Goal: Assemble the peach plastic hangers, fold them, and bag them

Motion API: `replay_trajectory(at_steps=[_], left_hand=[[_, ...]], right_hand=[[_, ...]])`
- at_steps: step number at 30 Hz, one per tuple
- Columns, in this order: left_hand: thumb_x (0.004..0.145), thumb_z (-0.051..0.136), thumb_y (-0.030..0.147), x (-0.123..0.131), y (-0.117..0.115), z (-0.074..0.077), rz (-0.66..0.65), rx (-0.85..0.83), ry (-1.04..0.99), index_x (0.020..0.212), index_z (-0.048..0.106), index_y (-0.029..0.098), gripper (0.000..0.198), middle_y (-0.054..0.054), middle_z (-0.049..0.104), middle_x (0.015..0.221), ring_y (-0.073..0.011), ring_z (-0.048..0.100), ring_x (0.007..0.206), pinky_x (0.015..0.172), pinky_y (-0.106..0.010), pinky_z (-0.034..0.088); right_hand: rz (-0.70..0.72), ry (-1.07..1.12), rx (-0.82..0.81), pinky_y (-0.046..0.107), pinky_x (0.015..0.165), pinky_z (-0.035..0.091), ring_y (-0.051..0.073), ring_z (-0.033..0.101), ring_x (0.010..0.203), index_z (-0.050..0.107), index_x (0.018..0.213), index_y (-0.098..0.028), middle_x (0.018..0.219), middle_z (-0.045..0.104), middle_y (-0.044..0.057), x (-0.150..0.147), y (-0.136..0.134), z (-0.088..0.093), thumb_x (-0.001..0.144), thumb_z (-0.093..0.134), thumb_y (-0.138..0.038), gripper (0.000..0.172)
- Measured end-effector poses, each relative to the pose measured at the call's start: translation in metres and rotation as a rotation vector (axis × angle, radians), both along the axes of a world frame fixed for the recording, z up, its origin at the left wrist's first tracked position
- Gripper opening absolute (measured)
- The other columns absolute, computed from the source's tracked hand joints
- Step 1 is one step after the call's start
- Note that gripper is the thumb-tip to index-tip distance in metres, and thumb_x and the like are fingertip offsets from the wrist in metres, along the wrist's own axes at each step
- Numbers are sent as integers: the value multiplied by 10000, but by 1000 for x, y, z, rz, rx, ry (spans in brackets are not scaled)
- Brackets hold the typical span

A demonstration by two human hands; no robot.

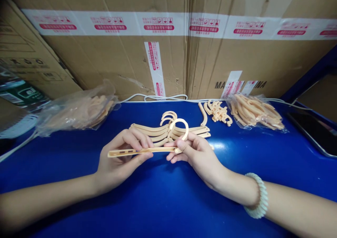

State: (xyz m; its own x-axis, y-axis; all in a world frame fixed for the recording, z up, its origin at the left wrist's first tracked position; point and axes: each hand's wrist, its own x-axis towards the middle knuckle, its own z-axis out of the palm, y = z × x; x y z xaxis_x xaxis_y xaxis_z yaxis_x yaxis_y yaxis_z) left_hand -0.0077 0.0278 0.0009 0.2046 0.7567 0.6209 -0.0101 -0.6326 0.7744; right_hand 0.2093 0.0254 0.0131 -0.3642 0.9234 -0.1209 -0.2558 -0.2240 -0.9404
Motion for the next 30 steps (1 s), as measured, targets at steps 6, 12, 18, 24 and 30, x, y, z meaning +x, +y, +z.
replay_trajectory(at_steps=[6,12,18,24,30], left_hand=[[836,705,45,0,-1,-3,-37,59,23,818,539,198,226,-4,624,827,-175,712,775,710,-331,605],[841,706,52,0,0,-2,-42,35,14,811,540,196,222,-3,627,825,-179,716,789,724,-337,608],[840,713,66,0,-1,-3,-51,36,8,822,532,207,230,3,630,823,-180,712,768,703,-345,602],[832,725,57,0,-1,-6,-56,12,-8,844,526,207,249,3,631,845,-176,708,773,716,-352,600],[827,728,75,2,-1,-3,-71,-83,-99,861,523,201,243,7,624,841,-153,694,760,719,-316,606]], right_hand=[[5,5,-17,315,713,600,148,710,703,652,852,-168,903,748,65,1,0,0,842,775,-374,241],[0,-1,-35,306,684,596,154,711,687,641,831,-173,871,749,61,1,1,3,830,781,-372,243],[6,-42,-20,306,657,587,150,703,659,630,848,-180,878,754,62,1,2,2,833,772,-384,249],[-1,-64,45,285,601,569,143,694,619,601,830,-189,850,757,55,-1,1,-2,830,771,-408,278],[-10,-149,140,251,521,527,132,646,551,630,866,-205,701,707,15,-3,-2,1,856,739,-422,243]])
